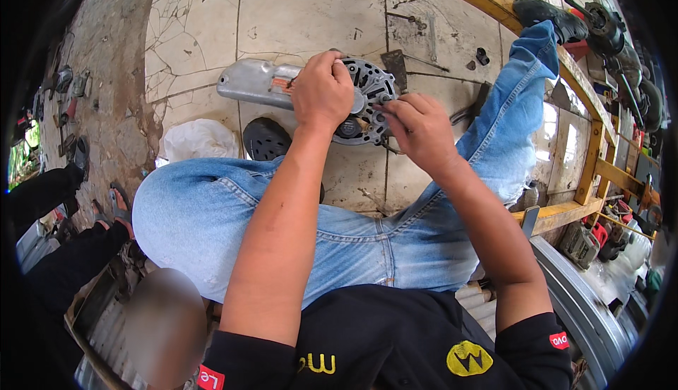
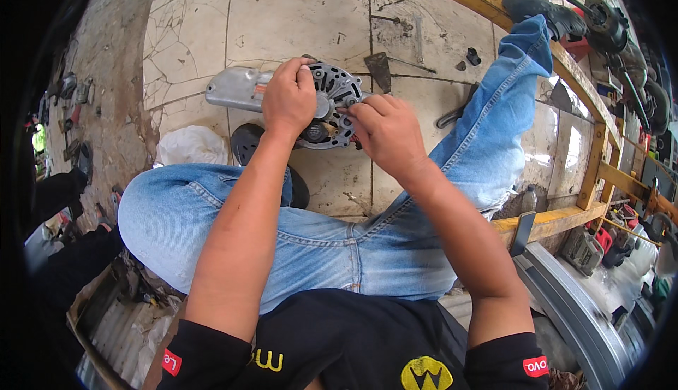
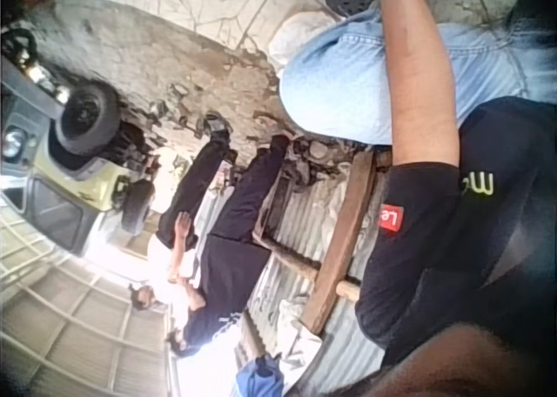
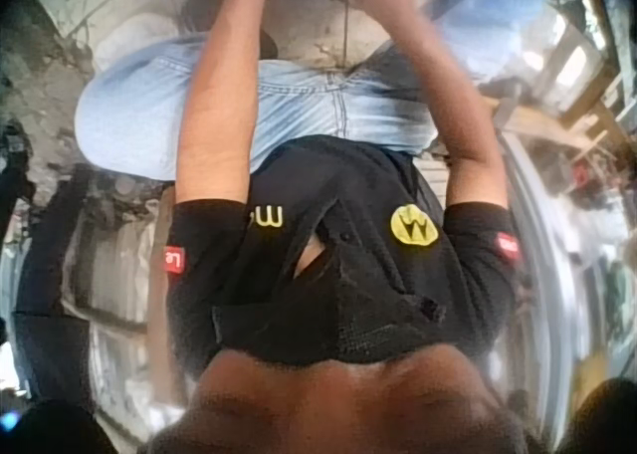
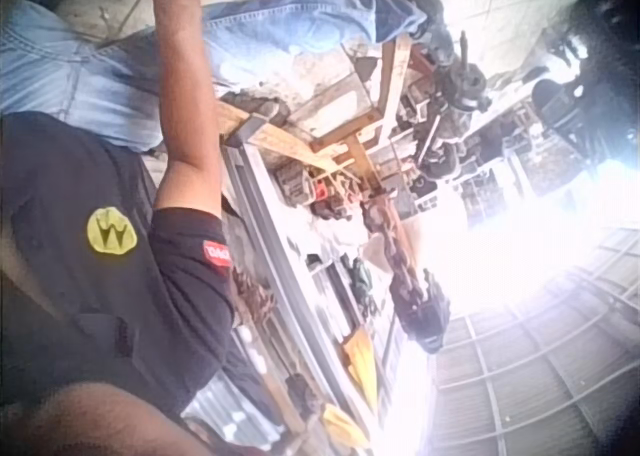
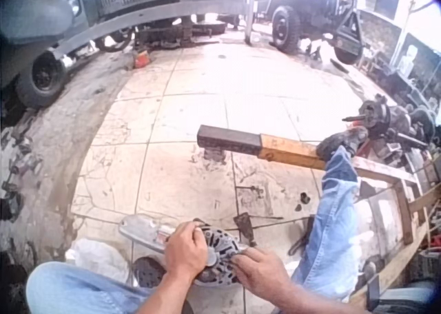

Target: The person sits on the floor and uses a hammer and a metal tool to tap and adjust components on a circular mechanical part, likely an alternator or stator. The person repeatedly taps the part and rotates it to access different areas.

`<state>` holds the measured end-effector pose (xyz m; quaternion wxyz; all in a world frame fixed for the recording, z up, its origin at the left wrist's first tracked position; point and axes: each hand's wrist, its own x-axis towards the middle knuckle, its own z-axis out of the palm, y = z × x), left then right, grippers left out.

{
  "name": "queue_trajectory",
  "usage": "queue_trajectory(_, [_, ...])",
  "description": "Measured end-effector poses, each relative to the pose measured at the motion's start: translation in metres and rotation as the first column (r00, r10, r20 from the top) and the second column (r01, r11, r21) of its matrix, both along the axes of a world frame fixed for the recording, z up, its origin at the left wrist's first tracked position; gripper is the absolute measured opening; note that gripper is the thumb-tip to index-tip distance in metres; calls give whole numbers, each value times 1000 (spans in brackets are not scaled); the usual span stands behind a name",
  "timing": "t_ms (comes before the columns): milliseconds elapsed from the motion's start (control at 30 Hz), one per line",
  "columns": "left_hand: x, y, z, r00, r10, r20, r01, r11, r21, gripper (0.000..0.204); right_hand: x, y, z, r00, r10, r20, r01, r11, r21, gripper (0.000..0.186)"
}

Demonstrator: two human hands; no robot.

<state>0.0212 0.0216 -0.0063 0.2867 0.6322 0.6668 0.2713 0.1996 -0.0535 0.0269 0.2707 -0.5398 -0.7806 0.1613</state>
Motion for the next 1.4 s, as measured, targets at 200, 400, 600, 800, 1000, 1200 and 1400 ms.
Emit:
queue_trajectory(200, [0, -1, -5, 1000, 3, -1, -3, 1000, 7, 29, 11, -2, -2, 1000, 9, 23, -10, 1000, 15, 13])
queue_trajectory(400, [-1, -2, -5, 1000, -10, 1, 10, 1000, 9, 28, -1, -1, -1, 1000, 4, -3, -4, 1000, -1, 12])
queue_trajectory(600, [-4, -3, -8, 1000, -10, 13, 10, 1000, 19, 28, 43, 1, 8, 983, -184, -25, 175, 962, -209, 8])
queue_trajectory(800, [-8, 3, -3, 994, -95, 48, 95, 995, 6, 27, 74, 43, -58, 845, -412, 341, 535, 624, -570, 24])
queue_trajectory(1000, [-3, 9, 8, 981, -159, 108, 162, 987, -24, 24, 94, 36, -133, 802, -302, 515, 595, 328, -734, 34])
queue_trajectory(1200, [-5, 9, 11, 975, -180, 128, 189, 980, -67, 23, 74, 46, -140, 830, -335, 446, 558, 521, -646, 40])
queue_trajectory(1400, [-6, 11, 14, 963, -216, 161, 226, 973, -50, 21, 61, 49, -162, 890, -278, 362, 456, 501, -735, 55])
